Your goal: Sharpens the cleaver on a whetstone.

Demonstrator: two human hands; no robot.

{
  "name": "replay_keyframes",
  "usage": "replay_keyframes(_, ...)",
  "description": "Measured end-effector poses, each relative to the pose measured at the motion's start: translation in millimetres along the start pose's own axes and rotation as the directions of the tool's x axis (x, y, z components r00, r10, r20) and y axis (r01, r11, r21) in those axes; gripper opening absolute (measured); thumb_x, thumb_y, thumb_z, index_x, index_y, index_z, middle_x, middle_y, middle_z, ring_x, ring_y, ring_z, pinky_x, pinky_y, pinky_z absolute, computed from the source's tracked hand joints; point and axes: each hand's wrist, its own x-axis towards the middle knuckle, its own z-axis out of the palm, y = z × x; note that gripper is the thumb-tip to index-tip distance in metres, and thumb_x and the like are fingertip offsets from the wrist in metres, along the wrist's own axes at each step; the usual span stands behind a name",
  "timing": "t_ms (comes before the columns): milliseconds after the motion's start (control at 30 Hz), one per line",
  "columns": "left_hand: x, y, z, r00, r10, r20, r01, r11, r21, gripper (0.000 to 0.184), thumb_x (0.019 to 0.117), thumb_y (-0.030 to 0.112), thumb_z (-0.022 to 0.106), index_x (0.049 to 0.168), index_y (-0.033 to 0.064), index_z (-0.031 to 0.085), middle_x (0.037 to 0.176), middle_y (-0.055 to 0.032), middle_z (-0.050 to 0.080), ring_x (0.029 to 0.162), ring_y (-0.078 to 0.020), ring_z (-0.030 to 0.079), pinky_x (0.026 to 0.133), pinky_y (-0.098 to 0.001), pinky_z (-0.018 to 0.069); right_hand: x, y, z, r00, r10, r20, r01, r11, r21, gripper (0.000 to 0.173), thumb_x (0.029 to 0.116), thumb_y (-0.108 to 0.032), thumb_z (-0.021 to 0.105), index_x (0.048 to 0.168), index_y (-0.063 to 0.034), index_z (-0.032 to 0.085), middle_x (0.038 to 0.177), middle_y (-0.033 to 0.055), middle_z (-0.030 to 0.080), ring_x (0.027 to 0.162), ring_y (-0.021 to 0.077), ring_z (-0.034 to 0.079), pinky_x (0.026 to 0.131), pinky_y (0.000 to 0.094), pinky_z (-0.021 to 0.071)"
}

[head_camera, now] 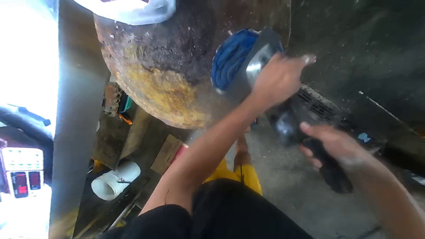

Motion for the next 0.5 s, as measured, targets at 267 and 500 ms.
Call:
replay_keyframes(267, 44.3, -5.9, -1.9, 0.996, 0.082, -0.031, -0.081, 0.996, 0.033, 0.045, 0.0982, 0.014, 0.050, 0.141, 0.0253, 0.060, 0.103, 0.0043, 0.075, 0.100, -0.0152, 0.068, 0.101, -0.0379, 0.0456, 14.8, -8.4, -6.7, 0.993, -0.078, -0.084, 0.084, 0.994, 0.071, 0.051, 0.1109, -0.046, 0.028, 0.095, -0.0107, 0.061, 0.059, 0.0034, 0.058, 0.042, 0.0134, 0.055, 0.039, 0.0283, 0.0520)
replay_keyframes(500, -17.9, -4.6, 18.4, 0.991, -0.106, -0.085, 0.104, 0.994, -0.022, 0.041, 0.0997, 0.010, 0.049, 0.135, 0.0201, 0.066, 0.109, -0.0016, 0.077, 0.104, -0.0191, 0.070, 0.107, -0.0434, 0.0433, 25.2, 11.5, -19.4, 0.991, -0.118, 0.057, 0.121, 0.991, -0.052, 0.047, 0.1087, -0.040, 0.038, 0.083, -0.0108, 0.064, 0.062, 0.0038, 0.064, 0.044, 0.0133, 0.059, 0.040, 0.0277, 0.0520)
